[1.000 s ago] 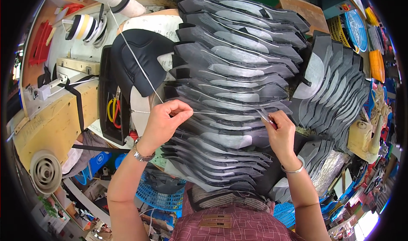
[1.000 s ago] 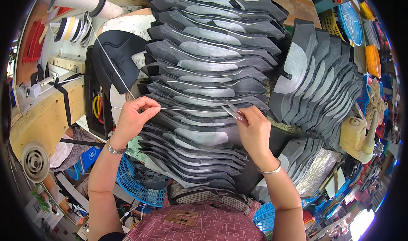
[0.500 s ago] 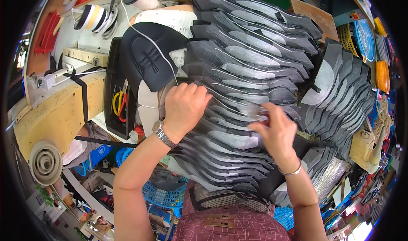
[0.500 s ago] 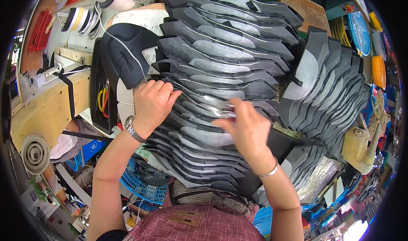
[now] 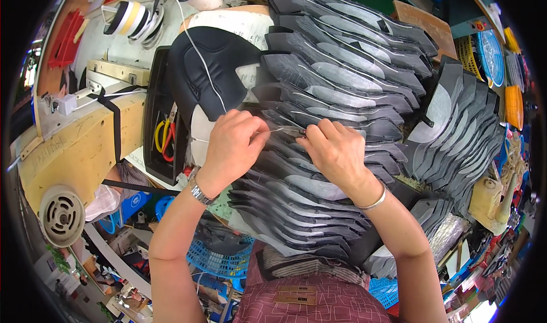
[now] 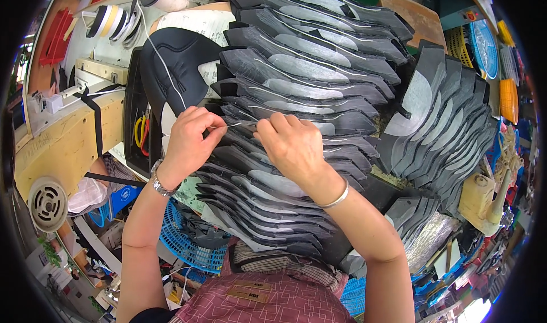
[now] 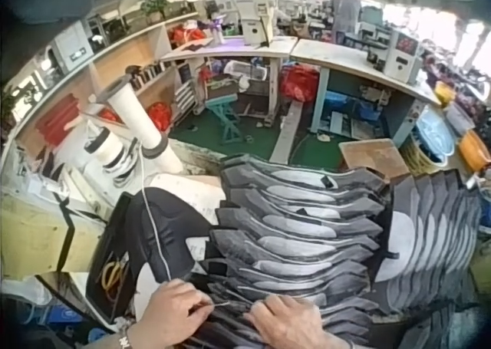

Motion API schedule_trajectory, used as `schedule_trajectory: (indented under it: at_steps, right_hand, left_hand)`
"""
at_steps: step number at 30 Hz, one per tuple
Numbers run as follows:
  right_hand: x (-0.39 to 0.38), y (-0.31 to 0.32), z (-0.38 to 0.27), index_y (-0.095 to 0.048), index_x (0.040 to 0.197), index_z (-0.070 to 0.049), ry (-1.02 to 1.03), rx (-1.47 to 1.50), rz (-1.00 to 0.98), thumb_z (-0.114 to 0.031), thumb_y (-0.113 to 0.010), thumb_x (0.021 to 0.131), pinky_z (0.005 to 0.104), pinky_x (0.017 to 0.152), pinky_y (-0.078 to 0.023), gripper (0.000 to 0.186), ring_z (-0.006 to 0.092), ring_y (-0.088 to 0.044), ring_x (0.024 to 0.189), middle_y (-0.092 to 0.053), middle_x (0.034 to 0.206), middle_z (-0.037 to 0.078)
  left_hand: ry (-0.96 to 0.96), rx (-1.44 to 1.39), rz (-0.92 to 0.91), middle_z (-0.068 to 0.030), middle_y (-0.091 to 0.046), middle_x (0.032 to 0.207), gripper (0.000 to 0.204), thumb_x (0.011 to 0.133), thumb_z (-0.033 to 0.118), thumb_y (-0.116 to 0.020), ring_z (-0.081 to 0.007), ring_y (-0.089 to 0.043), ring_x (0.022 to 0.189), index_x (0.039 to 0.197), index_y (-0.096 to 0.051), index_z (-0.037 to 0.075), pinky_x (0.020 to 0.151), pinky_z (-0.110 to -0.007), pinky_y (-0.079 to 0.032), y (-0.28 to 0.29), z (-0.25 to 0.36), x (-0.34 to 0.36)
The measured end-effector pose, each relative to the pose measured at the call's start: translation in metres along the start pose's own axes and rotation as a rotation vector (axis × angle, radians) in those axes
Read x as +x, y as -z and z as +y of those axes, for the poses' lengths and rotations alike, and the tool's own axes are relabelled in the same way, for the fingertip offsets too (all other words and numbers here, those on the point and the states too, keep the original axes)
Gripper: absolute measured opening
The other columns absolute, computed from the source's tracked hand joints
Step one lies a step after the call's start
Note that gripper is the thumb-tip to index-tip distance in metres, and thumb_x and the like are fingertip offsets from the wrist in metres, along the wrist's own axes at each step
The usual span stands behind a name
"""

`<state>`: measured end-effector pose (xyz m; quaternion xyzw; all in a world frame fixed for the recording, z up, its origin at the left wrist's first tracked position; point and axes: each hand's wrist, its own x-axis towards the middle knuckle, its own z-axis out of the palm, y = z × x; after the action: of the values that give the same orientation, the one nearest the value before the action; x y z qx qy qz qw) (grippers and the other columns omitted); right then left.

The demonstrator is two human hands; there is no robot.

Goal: The person applies adhesive onto shoe components using a yellow applicator, cuts connecting threads between stacked shoe pieces using thread snips, and clears the workstation by hand.

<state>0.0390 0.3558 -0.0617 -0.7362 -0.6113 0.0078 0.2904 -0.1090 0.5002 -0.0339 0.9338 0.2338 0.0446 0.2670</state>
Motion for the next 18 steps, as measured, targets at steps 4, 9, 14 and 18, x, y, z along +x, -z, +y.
schedule_trajectory:
  at_steps: [4, 9, 14, 18]
  right_hand:
    - [-0.007, 0.001, -0.002, -0.051, 0.073, -0.012, -0.012, -0.004, -0.015, -0.023, -0.069, 0.071, 0.0298, 0.046, -0.042, 0.021, 0.0163, -0.052, 0.054, -0.046, 0.065, 0.001]
    - [-0.003, 0.006, -0.004, -0.055, 0.083, -0.01, -0.155, 0.108, 0.039, -0.029, -0.075, 0.067, 0.0319, 0.049, -0.045, 0.031, 0.0208, -0.056, 0.057, -0.052, 0.066, 0.003]
    - [0.006, 0.018, -0.024, -0.057, 0.095, -0.001, -0.674, 0.971, -0.182, -0.032, -0.077, 0.07, 0.028, 0.055, -0.042, 0.045, 0.013, -0.048, 0.058, -0.054, 0.067, 0.006]
    - [-0.006, 0.021, -0.033, -0.058, 0.083, 0.001, -0.761, 1.047, -0.256, -0.02, -0.07, 0.077, 0.0263, 0.054, -0.038, 0.025, 0.0107, -0.043, 0.059, -0.05, 0.066, 0.004]
  left_hand:
    - [-0.016, -0.045, 0.011, -0.0045, -0.057, 0.071, 0.006, 0.073, 0.006, -0.066, -0.0222, -0.052, 0.071, 0.077, -0.062, 0.005, 0.068, -0.033, -0.041, 0.006, 0.001, -0.002]
    - [0.013, -0.079, 0.039, -0.0056, -0.058, 0.074, 0.007, 0.073, 0.005, -0.067, -0.0222, -0.053, 0.075, 0.079, -0.062, 0.003, 0.068, -0.033, -0.043, 0.013, 0.003, -0.003]
    - [-0.034, -0.327, -0.072, -0.0062, -0.06, 0.084, 0.011, 0.073, 0.007, -0.068, -0.0246, -0.056, 0.091, 0.082, -0.063, 0.004, 0.078, -0.034, -0.044, 0.031, 0.02, -0.003]
    - [-0.33, -0.059, 0.006, -0.0065, -0.06, 0.092, 0.024, 0.069, 0.011, -0.071, -0.0276, -0.053, 0.102, 0.091, -0.063, 0.006, 0.088, -0.039, -0.042, 0.036, 0.02, 0.012]
